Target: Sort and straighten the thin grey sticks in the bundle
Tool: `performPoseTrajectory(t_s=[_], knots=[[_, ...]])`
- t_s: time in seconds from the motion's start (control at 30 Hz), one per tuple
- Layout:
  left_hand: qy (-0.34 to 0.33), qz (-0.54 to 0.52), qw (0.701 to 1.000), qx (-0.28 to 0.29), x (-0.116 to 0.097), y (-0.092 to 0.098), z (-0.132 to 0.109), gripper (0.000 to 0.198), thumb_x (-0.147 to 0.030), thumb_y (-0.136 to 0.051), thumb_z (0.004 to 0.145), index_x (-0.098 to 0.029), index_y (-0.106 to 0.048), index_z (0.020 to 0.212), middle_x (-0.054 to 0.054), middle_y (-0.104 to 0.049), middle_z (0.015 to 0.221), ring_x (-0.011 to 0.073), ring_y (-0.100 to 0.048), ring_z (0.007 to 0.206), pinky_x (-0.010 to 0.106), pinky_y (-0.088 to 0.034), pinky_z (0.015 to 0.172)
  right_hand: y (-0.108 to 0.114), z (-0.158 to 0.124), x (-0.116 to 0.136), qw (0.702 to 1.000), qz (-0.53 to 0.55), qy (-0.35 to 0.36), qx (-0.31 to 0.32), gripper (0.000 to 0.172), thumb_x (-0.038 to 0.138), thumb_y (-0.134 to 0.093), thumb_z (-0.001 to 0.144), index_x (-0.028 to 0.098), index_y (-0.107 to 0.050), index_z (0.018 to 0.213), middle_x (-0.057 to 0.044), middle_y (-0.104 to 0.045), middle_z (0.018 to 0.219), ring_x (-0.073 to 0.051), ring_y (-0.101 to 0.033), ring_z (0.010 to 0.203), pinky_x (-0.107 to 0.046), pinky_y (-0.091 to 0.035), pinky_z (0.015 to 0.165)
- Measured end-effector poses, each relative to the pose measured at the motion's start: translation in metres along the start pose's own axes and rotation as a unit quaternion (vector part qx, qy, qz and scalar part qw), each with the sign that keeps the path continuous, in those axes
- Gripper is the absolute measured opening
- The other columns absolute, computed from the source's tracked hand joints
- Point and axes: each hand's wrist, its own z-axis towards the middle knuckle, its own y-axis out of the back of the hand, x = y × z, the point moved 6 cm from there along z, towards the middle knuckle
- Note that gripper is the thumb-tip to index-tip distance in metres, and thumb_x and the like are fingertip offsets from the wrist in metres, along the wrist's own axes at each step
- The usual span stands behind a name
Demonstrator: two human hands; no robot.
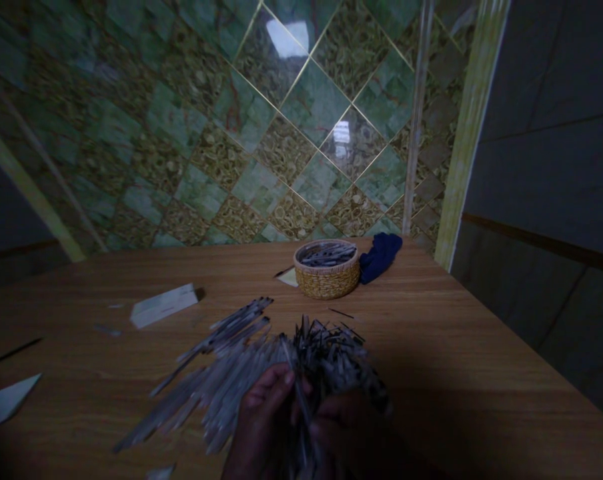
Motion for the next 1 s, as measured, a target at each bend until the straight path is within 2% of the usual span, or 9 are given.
performPoseTrajectory(t_s=[0.2,0.3,0.4,0.53,0.6,0.7,0.8,0.9,1.0], knots=[[0.023,-0.042,0.999,0.012,-0.001,-0.002,-0.002,0.014,-0.025,-0.069,0.071,-0.015,-0.060,0.076,0.002,-0.065,0.064,0.0106,-0.054,0.052,0.020,-0.039,0.049,-0.017,-0.001,0.001,0.996,0.068,-0.032,0.052,0.018,0.032,-0.048,0.068,0.017,-0.053,0.060,0.002,-0.055,0.047,-0.009,-0.048,0.041,-0.018,-0.030,0.041],[0.032,-0.059,0.998,0.021,-0.002,-0.003,-0.003,0.013,-0.023,-0.069,0.070,-0.015,-0.061,0.076,0.003,-0.066,0.066,0.0110,-0.056,0.054,0.020,-0.042,0.051,-0.022,0.002,-0.004,0.997,0.061,-0.021,0.037,0.016,0.028,-0.047,0.065,0.016,-0.056,0.059,0.001,-0.056,0.048,-0.009,-0.049,0.042,-0.017,-0.030,0.041],[0.043,-0.075,0.996,0.036,-0.002,-0.004,-0.002,0.009,-0.019,-0.068,0.072,-0.014,-0.062,0.078,0.003,-0.067,0.068,0.0102,-0.057,0.054,0.019,-0.043,0.050,-0.023,0.005,-0.012,0.997,0.052,-0.047,0.013,0.019,0.026,-0.045,0.065,0.015,-0.060,0.065,0.001,-0.056,0.048,-0.009,-0.050,0.041,-0.017,-0.029,0.040],[0.059,-0.120,0.989,0.055,-0.001,-0.004,0.000,0.009,-0.017,-0.066,0.074,-0.012,-0.065,0.081,0.006,-0.068,0.068,0.0122,-0.061,0.058,0.020,-0.048,0.054,-0.026,0.006,-0.011,0.996,0.073,-0.041,0.017,0.024,0.034,-0.047,0.066,0.014,-0.058,0.063,-0.002,-0.057,0.049,-0.010,-0.051,0.040,-0.018,-0.032,0.040],[0.076,-0.143,0.986,0.047,-0.001,-0.004,0.001,0.011,-0.017,-0.062,0.078,-0.010,-0.065,0.085,0.008,-0.068,0.070,0.0135,-0.062,0.060,0.021,-0.049,0.056,-0.027,0.007,-0.008,0.995,0.089,-0.049,0.013,0.028,0.040,-0.049,0.067,0.014,-0.058,0.065,-0.001,-0.056,0.049,-0.009,-0.051,0.041,-0.018,-0.032,0.041],[0.107,-0.180,0.978,-0.005,-0.006,0.002,0.003,0.014,-0.016,-0.051,0.085,-0.009,-0.064,0.084,0.008,-0.067,0.067,0.0133,-0.062,0.058,0.023,-0.050,0.055,-0.034,0.010,-0.002,0.995,0.084,-0.051,0.014,0.030,0.044,-0.051,0.072,0.015,-0.058,0.068,0.003,-0.053,0.048,-0.008,-0.048,0.040,-0.017,-0.031,0.040],[0.128,-0.255,0.958,-0.031,-0.017,0.008,0.006,0.023,-0.016,-0.041,0.090,-0.010,-0.060,0.078,0.003,-0.059,0.059,0.0089,-0.055,0.047,0.019,-0.046,0.046,-0.050,0.018,0.005,0.996,0.086,-0.038,0.008,0.028,0.042,-0.052,0.074,0.015,-0.054,0.065,0.005,-0.048,0.046,-0.005,-0.044,0.038,-0.015,-0.029,0.038],[0.111,-0.299,0.947,-0.021,-0.033,0.019,0.011,0.031,-0.018,-0.033,0.093,-0.010,-0.057,0.074,-0.003,-0.048,0.051,0.0043,-0.042,0.036,0.013,-0.033,0.032,-0.071,0.031,0.012,0.992,0.125,0.005,-0.007,0.028,0.042,-0.049,0.077,0.015,-0.054,0.068,0.007,-0.045,0.045,-0.004,-0.042,0.036,-0.013,-0.029,0.036],[0.065,-0.312,0.947,-0.041,-0.052,0.036,0.013,0.034,-0.016,-0.029,0.094,-0.010,-0.054,0.071,-0.005,-0.042,0.050,0.0031,-0.039,0.034,0.011,-0.028,0.029,-0.102,0.043,0.021,0.985,0.151,0.038,0.073,0.036,0.048,-0.037,0.083,0.016,-0.055,0.080,0.007,-0.047,0.040,-0.007,-0.042,0.027,-0.015,-0.030,0.030]])
